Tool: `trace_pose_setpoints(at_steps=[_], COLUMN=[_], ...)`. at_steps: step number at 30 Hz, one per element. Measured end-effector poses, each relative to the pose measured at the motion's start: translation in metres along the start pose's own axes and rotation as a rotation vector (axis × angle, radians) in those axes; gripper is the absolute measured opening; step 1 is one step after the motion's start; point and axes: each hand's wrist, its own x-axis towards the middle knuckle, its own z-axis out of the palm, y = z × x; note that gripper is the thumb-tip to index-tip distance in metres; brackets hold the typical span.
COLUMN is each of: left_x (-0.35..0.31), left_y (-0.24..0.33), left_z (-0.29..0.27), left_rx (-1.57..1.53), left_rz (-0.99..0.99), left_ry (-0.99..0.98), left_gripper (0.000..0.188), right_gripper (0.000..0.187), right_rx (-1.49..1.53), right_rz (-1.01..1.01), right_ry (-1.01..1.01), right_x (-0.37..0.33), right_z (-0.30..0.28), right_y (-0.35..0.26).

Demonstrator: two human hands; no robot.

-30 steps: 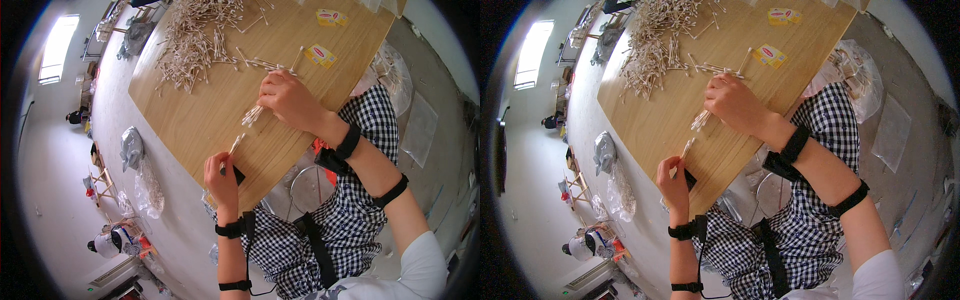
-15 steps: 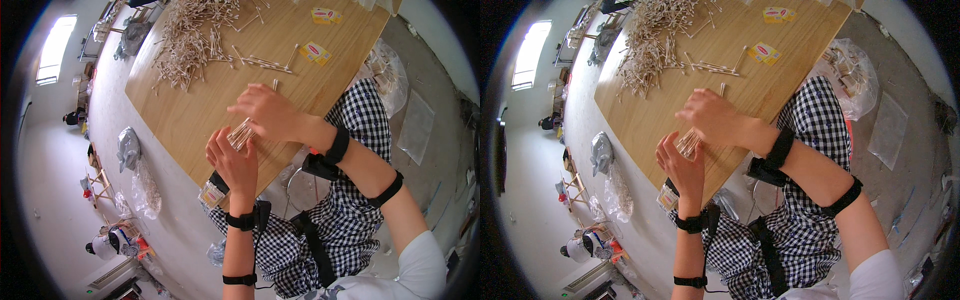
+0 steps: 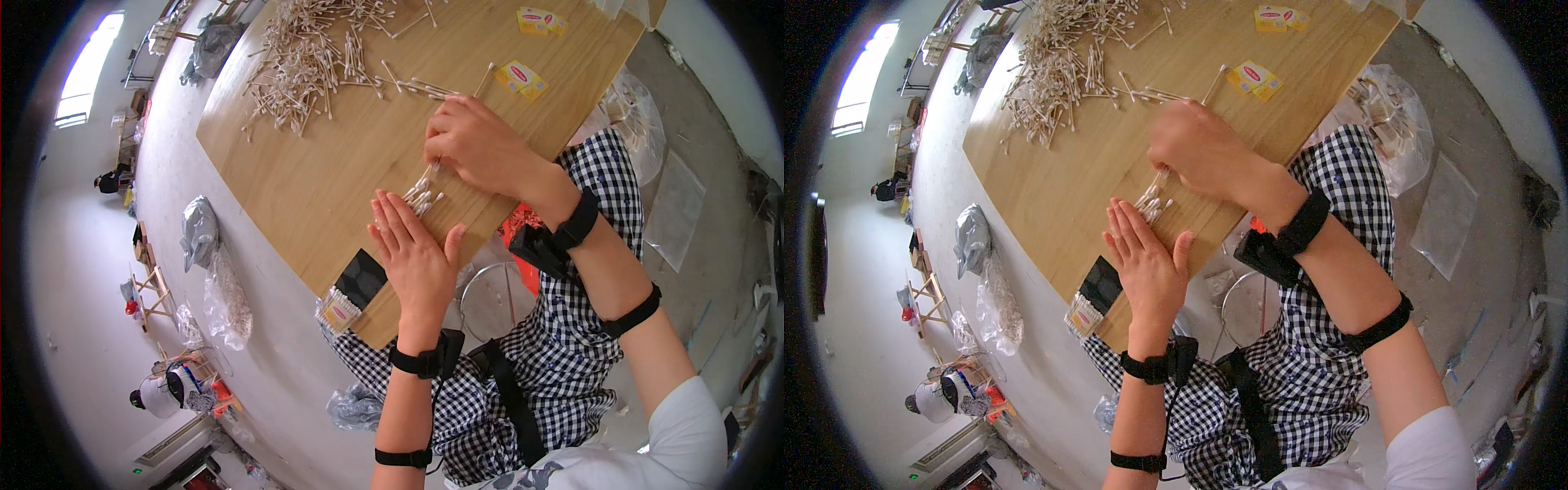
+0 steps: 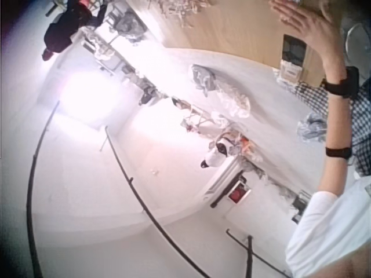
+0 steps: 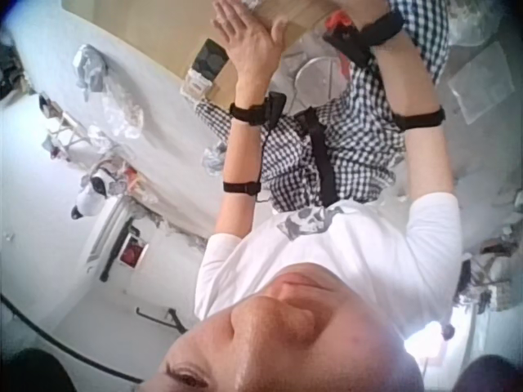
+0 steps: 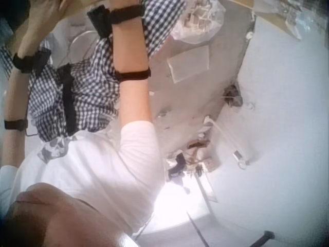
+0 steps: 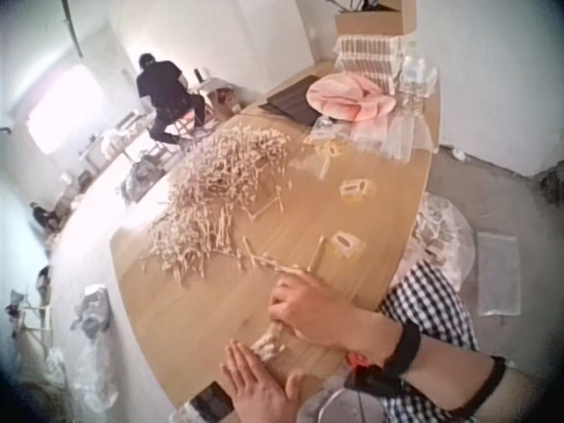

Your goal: Sorting and aligning cotton swabs on a wooden board and placing them into a small plastic bag.

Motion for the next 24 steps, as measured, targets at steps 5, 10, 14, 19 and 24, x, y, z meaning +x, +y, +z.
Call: trace_pose_setpoints(at_steps=[5,10,14,19,24], left_x=[-0.018,-0.035,-0.041,-0.039,-0.037], left_y=[-0.009,-0.016,-0.017,-0.012,-0.013], left_z=[-0.008,-0.009,-0.012,-0.003,-0.009], left_rx=[0.011,-0.012,-0.001,-0.045,-0.060], left_rz=[0.003,-0.016,-0.024,-0.026,-0.109], left_ry=[-0.033,-0.063,-0.067,-0.014,0.061], left_gripper=[0.091,0.092,0.093,0.092,0.096], right_gripper=[0.007,0.006,0.002,0.007,0.010], right_rx=[-0.127,-0.160,-0.161,0.121,0.268], right_rz=[-0.030,0.035,-0.002,-0.126,0.075], right_ry=[0.029,0.068,0.020,-0.095,0.080], right_x=[0.008,0.009,0.018,0.015,0.022], right_z=[0.001,0.004,0.025,0.048,0.035], right_y=[0.000,0.002,-0.023,-0.051,-0.046])
